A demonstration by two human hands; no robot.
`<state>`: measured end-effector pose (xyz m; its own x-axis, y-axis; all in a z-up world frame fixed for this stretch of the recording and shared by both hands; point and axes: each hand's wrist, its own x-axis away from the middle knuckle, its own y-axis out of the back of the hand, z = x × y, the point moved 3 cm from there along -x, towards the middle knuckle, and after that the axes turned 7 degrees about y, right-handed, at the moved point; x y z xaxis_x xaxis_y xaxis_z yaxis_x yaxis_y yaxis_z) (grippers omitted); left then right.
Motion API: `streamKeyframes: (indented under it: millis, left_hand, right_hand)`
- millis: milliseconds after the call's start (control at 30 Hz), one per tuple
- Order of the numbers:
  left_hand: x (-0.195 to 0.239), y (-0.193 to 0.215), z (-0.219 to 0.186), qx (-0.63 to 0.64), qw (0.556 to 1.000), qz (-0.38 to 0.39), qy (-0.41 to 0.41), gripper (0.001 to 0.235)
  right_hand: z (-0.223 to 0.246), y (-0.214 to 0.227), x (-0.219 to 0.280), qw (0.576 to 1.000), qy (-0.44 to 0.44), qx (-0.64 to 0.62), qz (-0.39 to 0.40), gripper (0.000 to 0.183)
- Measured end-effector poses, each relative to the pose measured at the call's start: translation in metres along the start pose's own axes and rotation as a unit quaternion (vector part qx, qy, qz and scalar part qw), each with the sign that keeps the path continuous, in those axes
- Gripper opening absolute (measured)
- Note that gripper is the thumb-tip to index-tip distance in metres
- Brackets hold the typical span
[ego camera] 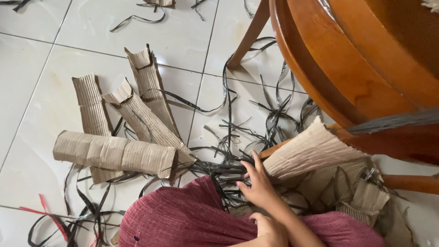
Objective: Wrapping chair legs with corrugated cardboard and securing them with plastic strips and scissors for protection.
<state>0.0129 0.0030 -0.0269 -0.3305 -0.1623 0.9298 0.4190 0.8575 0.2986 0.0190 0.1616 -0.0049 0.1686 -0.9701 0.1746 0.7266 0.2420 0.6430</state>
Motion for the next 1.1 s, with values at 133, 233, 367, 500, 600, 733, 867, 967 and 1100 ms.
streamKeyframes:
  millis: [133,233,367,500,600,733,867,967,1100]
  left_hand:
    - [-0.010,0.048,0.012,-0.007,1.000,-0.005,0.005,0.048]
    - [-0.002,0.057,0.016,0.000,1.000,-0.003,0.007,0.049]
    - [0.005,0.062,0.021,0.003,1.000,-0.005,-0.004,0.052]
    - [0.031,0.075,0.035,0.013,0.999,-0.037,-0.034,0.049]
    - [0.037,0.082,0.049,-0.003,0.985,-0.168,-0.046,0.036]
    - [0.077,0.118,0.083,0.004,0.980,-0.182,-0.080,0.034]
    - [0.147,0.181,0.129,0.070,0.991,-0.108,-0.042,0.056]
    - [0.162,0.199,0.165,0.124,0.979,-0.159,0.000,0.033]
    - [0.122,0.197,0.177,0.102,0.968,-0.226,0.045,0.096]
  right_hand:
    - [-0.010,-0.007,0.003,0.976,-0.151,0.024,0.155,0.087]
    - [-0.011,-0.006,0.002,0.980,-0.115,0.041,0.159,0.079]
    - [-0.048,-0.021,0.001,0.998,-0.020,0.016,0.054,0.059]
    - [0.004,0.032,0.002,0.995,0.034,-0.060,-0.069,0.033]
    - [0.042,0.065,0.012,0.970,0.138,-0.130,-0.154,0.009]
    - [0.047,0.082,0.024,0.954,0.148,-0.193,-0.173,0.020]
    - [0.044,0.096,0.036,0.950,0.135,-0.225,-0.168,0.020]
    - [0.032,0.097,0.036,0.956,0.094,-0.227,-0.159,0.020]
    - [0.021,0.097,0.028,0.965,0.078,-0.198,-0.152,0.021]
